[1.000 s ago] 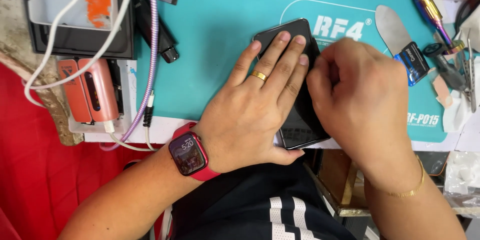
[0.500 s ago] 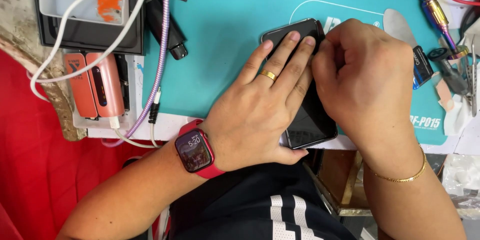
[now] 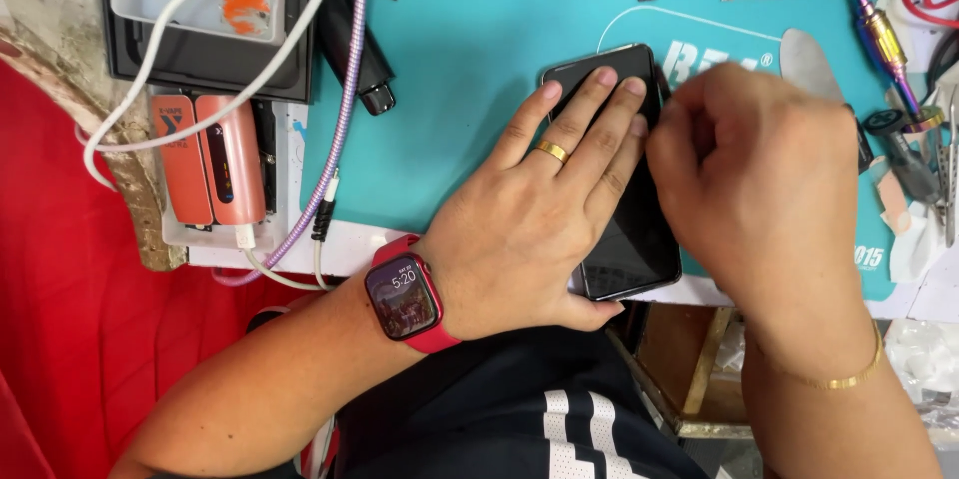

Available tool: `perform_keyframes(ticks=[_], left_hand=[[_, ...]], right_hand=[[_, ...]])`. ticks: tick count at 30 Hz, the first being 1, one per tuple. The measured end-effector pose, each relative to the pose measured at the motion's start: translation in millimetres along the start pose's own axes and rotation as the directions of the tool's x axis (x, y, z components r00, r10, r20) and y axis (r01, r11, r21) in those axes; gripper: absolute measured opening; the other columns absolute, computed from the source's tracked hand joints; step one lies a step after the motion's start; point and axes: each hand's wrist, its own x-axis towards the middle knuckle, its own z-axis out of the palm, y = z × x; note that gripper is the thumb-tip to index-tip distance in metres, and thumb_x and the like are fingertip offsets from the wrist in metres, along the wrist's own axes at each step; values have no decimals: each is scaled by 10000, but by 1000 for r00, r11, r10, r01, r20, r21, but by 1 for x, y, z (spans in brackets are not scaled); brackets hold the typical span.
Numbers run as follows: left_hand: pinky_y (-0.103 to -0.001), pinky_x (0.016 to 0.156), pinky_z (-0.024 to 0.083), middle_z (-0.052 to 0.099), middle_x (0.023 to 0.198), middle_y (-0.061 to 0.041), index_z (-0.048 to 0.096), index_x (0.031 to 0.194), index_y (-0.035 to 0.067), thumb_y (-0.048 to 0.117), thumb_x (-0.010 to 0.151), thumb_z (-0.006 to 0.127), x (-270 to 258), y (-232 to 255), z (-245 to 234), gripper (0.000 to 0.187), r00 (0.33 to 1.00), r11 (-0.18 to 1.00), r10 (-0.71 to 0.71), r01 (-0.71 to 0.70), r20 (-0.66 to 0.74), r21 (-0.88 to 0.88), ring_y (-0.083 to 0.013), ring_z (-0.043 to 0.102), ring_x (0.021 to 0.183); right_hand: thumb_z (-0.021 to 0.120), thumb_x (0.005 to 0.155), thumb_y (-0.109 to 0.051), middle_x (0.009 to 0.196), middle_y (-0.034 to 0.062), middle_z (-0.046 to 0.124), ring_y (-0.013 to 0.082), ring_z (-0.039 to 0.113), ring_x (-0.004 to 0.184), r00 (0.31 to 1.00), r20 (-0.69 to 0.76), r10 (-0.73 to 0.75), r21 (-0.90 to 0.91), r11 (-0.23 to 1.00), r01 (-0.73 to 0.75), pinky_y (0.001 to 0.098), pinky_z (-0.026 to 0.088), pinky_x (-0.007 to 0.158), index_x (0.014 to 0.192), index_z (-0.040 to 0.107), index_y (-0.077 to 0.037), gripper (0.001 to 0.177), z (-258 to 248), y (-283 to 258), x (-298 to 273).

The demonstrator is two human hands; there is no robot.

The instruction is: The person applies a white adhesive substance to the screen of a foldable smartphone using a small bottle. They then use a metal tool to spread the adhesive and press the screen down, working on the device's hinge area.

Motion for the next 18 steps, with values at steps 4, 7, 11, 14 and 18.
perform_keyframes(ticks=[4, 7, 11, 14, 18], left_hand=[[-494, 1273, 191, 362, 1639, -208, 474, 1558, 11, 1009, 708, 551, -1, 0, 1, 1313, 1000, 1000, -8, 9, -19, 2, -360, 302, 1536], [-496, 1271, 193, 360, 1638, -213, 466, 1559, 3, 1004, 725, 545, -1, 0, 2, 1306, 1000, 1000, 2, -2, -19, -4, -364, 301, 1535], [-502, 1271, 191, 361, 1636, -216, 476, 1551, 3, 996, 705, 578, -1, 0, 2, 1308, 1000, 1000, -8, 8, -21, -26, -358, 300, 1537], [-504, 1272, 197, 366, 1634, -215, 484, 1546, 4, 989, 709, 586, -1, 0, 1, 1297, 1000, 999, -5, 4, -19, -32, -362, 301, 1534], [-499, 1268, 215, 392, 1623, -210, 507, 1537, 3, 970, 724, 590, -1, 0, 0, 1267, 999, 1000, 6, -7, -38, -19, -365, 321, 1524]], right_hand=[[666, 1017, -49, 739, 111, 627, 344, 574, 647, 995, 64, 71, 13, 997, -72, 464, 418, 603, 894, 647, -35, 125, -7, -3, -22], [679, 997, -59, 720, 67, 629, 307, 603, 678, 990, 84, 113, 6, 993, -114, 437, 442, 622, 907, 666, -50, 92, -8, -3, -34], [661, 982, -63, 712, 88, 618, 316, 586, 662, 986, 107, 131, 37, 990, -135, 437, 433, 615, 901, 654, -46, 83, -10, -6, -43], [663, 987, -68, 717, 78, 622, 305, 592, 665, 983, 114, 146, 49, 987, -152, 428, 436, 606, 907, 655, -45, 84, -10, -7, -45], [656, 979, -57, 768, 119, 655, 341, 616, 706, 988, 82, 130, 50, 990, -135, 458, 452, 655, 921, 669, -36, 63, -7, -7, -39]])
